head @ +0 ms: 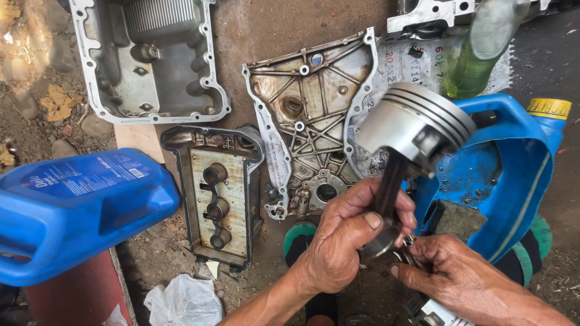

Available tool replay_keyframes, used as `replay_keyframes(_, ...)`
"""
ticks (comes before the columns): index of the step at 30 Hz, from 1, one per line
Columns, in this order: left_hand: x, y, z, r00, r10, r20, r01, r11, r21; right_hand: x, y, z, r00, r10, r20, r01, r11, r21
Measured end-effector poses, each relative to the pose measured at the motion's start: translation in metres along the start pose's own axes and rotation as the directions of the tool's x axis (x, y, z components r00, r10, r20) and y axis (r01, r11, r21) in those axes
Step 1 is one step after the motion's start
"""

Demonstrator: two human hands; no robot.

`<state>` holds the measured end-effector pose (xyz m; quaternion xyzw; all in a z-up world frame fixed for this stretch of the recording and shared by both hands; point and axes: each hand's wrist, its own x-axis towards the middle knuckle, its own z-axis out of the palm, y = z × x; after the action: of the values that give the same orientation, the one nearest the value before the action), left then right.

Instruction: The person cleans a piston and connecting rod assembly using a liquid from a bottle and a rag. They wipe the parts thoroughly, then disassemble the connecting rod from the piston to clean the individual components and the rod cap.

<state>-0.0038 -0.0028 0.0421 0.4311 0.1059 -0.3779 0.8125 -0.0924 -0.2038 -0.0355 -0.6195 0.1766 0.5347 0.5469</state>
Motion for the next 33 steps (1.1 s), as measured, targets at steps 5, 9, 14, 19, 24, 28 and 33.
replay_keyframes(5, 0.007, -0.002, 0.001, 0.992, 0.085, -0.097, -0.077, 0.993, 0.087, -0.002, -0.004, -0.002, 1.0, -0.014, 0.006, 0.014, 1.0, -0.015)
replay_keyframes(9, 0.018, -0.001, -0.009, 0.99, 0.12, -0.075, -0.115, 0.991, 0.072, -0.003, 0.001, -0.002, 1.0, -0.021, 0.006, 0.021, 1.0, -0.014)
replay_keyframes(14, 0.063, 0.05, -0.03, 0.972, 0.219, -0.087, -0.196, 0.957, 0.215, -0.002, 0.023, -0.005, 0.988, -0.154, -0.018, 0.153, 0.987, -0.048)
replay_keyframes(19, 0.156, 0.123, -0.067, 0.971, 0.191, -0.146, -0.013, 0.648, 0.762, -0.011, 0.016, -0.019, 0.995, -0.078, -0.057, 0.078, 0.997, 0.003)
replay_keyframes(24, 0.263, 0.127, -0.152, 0.909, 0.404, -0.106, 0.114, 0.002, 0.993, -0.009, 0.019, -0.027, 0.984, -0.096, -0.148, 0.121, 0.979, 0.166)
replay_keyframes(28, 0.339, 0.085, -0.206, 0.761, 0.648, -0.021, 0.113, -0.101, 0.988, -0.014, 0.021, -0.04, 0.952, -0.199, -0.231, 0.285, 0.851, 0.442)
replay_keyframes(33, 0.357, 0.061, -0.186, 0.742, 0.642, -0.192, 0.311, -0.076, 0.948, -0.017, 0.024, -0.053, 0.86, -0.411, -0.302, 0.51, 0.697, 0.503)
